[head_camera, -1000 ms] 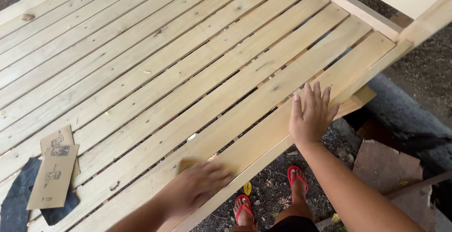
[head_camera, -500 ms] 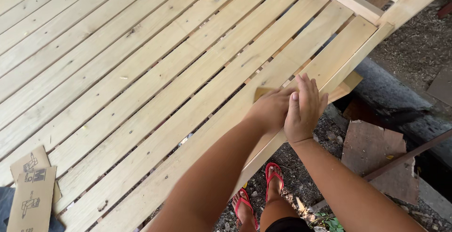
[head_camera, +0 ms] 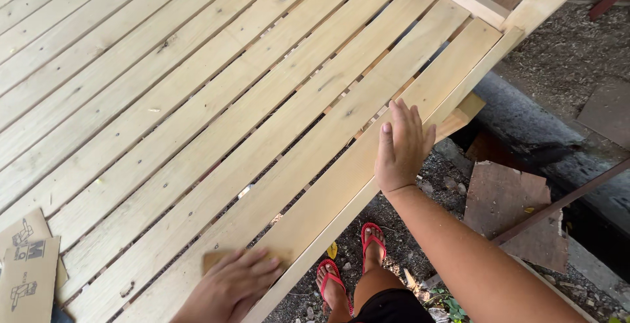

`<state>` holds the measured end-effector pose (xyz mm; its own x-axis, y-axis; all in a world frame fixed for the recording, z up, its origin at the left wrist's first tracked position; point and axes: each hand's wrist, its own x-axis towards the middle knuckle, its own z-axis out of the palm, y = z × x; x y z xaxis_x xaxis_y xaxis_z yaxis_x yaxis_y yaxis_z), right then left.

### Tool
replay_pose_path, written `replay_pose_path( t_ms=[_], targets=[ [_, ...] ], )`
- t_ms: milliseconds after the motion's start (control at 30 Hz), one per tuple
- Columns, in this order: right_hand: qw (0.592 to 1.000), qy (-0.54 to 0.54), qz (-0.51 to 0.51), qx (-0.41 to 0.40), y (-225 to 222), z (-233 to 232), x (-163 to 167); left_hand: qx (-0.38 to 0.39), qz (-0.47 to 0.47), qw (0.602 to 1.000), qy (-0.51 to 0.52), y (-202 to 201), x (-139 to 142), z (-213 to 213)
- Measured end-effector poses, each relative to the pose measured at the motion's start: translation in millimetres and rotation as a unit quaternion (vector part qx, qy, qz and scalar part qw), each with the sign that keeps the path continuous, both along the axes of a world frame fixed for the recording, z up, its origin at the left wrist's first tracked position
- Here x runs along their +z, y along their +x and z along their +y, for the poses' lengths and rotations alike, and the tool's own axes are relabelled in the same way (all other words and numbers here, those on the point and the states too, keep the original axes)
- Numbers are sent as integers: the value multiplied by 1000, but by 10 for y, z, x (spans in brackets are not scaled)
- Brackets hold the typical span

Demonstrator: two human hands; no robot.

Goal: The person sands a slatted wooden bench frame outdoors, first working on the lower edge and legs with a dark sanding block, then sanding the seat slats and the curved backrest by hand with sheets of sandpaper, moving progressively across the slats and edges.

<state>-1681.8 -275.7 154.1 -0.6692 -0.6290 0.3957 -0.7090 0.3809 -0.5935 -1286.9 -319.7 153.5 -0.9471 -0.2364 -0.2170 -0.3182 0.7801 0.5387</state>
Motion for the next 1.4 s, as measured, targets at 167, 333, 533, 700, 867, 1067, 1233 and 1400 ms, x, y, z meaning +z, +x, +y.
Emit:
replay_pose_path(
  t_ms=[167,333,533,700,867,1067,1233,1400],
  targets=[
    [1000,-9,-20,8,1,19,2,-30,140,990,-9,-1854,210,-356],
    [1000,-14,-24,3,-10,18,-11,-11,198,980,-16,-3334,-14,-609],
    [1000,-20,-23,-1,-12,12,13,-59,142,988,5,-1855,248,-344],
    [1000,-11,-14,-6,15,-17,35,-32,-5,999,-36,180,161,-1],
    [1000,-9,-10,-7,13,-18,4,-47,76,996,-10,-395,-5,-136],
    [1000,-12,-13,0,-13,3,-34,-26,200,979,-13,-3041,87,-608],
    [1000,-10,-12,1,-3,-1,-1,-14,89,996,-14,-3100,33,-520],
    [1000,-9,-9,-8,23,-25,27,-47,55,997,31,-771,188,-191]
  ],
)
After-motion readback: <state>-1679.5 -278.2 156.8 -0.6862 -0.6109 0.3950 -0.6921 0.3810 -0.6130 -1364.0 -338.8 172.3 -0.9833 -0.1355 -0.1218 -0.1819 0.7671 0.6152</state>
